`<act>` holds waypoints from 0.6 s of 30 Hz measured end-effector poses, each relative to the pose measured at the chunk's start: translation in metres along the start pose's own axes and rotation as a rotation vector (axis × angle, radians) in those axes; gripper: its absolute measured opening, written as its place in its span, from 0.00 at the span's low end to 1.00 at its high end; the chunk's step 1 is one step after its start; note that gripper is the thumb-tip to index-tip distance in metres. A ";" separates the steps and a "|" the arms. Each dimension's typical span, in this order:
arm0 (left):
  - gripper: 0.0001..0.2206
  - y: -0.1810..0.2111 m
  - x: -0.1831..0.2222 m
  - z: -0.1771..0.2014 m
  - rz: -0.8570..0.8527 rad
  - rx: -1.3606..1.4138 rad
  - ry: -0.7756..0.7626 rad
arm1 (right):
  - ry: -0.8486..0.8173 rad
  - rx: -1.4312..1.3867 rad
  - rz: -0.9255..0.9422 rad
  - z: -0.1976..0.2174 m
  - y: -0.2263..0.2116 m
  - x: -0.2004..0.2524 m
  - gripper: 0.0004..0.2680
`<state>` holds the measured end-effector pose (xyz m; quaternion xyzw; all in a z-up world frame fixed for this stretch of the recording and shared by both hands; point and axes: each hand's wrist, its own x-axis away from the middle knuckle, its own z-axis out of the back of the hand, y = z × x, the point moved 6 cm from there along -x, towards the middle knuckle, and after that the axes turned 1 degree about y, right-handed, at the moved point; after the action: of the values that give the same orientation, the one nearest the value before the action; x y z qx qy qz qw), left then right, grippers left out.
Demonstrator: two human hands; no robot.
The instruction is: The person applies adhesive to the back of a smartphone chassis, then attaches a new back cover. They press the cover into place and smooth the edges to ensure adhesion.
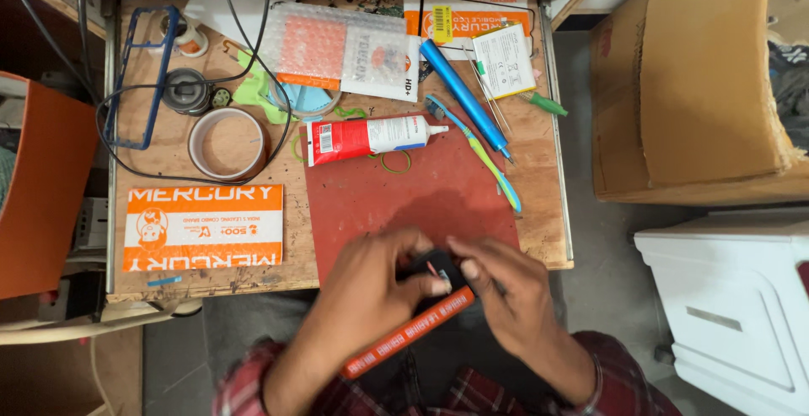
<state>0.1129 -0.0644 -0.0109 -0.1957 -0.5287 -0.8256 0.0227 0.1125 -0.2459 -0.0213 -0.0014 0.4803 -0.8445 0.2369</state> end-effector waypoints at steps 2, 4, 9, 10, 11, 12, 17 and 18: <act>0.10 -0.004 -0.025 0.010 -0.050 -0.035 -0.020 | -0.028 -0.010 0.044 0.000 0.006 -0.015 0.13; 0.09 -0.006 -0.049 0.016 -0.141 -0.087 -0.032 | -0.060 -0.014 0.063 -0.005 0.014 -0.030 0.15; 0.11 -0.019 -0.078 0.025 -0.077 -0.204 0.016 | -0.074 0.041 0.043 -0.014 0.025 -0.047 0.16; 0.11 -0.022 -0.081 0.026 -0.053 -0.217 0.025 | -0.070 0.054 0.025 -0.015 0.027 -0.049 0.16; 0.11 -0.025 -0.084 0.026 -0.031 -0.215 0.008 | -0.069 0.063 0.012 -0.017 0.030 -0.050 0.16; 0.11 -0.029 -0.087 0.026 -0.008 -0.213 -0.008 | -0.068 0.072 -0.001 -0.019 0.033 -0.051 0.16; 0.16 -0.045 -0.098 0.023 0.026 -0.245 0.004 | -0.090 0.352 0.171 -0.027 0.022 -0.056 0.17; 0.17 -0.048 -0.099 0.023 0.016 -0.252 0.027 | -0.128 0.394 0.177 -0.031 0.021 -0.057 0.18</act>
<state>0.1995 -0.0399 -0.0780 -0.1902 -0.4188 -0.8879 0.0116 0.1641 -0.2070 -0.0422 0.0334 0.2883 -0.8961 0.3358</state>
